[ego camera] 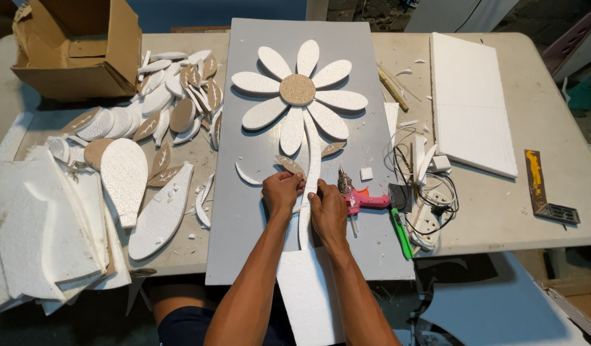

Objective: Assembling a foam flower craft by applying hot glue to leaf and pot components and pressing them onto a central stem.

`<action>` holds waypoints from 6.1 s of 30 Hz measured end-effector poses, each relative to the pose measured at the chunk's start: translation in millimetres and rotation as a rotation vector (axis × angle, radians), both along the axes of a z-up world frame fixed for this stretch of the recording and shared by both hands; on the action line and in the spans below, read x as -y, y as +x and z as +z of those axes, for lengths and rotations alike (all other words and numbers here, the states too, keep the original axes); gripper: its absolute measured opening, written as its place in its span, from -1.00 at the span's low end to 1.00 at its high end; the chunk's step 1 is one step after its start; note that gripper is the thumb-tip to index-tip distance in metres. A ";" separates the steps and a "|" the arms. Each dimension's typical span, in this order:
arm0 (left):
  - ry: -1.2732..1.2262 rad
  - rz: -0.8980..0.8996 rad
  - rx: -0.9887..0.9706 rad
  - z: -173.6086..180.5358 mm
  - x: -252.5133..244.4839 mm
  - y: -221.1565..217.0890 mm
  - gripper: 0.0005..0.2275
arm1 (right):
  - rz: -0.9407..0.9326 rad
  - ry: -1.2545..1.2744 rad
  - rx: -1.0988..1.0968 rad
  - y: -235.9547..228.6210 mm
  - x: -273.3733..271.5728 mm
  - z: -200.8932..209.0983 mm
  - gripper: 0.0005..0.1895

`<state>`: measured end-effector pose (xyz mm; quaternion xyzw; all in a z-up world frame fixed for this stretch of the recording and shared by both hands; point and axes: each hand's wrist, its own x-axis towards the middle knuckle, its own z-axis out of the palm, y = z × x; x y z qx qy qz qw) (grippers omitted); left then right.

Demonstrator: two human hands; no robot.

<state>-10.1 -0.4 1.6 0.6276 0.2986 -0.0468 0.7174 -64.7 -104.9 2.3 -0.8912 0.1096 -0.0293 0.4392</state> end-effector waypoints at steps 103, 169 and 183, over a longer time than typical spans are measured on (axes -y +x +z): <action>0.121 -0.063 0.167 -19.7 -9.3 -10.0 -0.78 | -0.010 0.031 -0.110 23.5 26.0 -16.9 -0.51; -0.260 0.010 0.251 47.2 -10.9 -73.5 -0.81 | 0.019 0.736 0.001 -33.3 -4.9 73.7 -0.45; -0.320 -0.051 0.276 40.8 -32.7 -81.1 -0.76 | 0.056 0.726 -0.021 -42.8 0.0 77.6 -0.45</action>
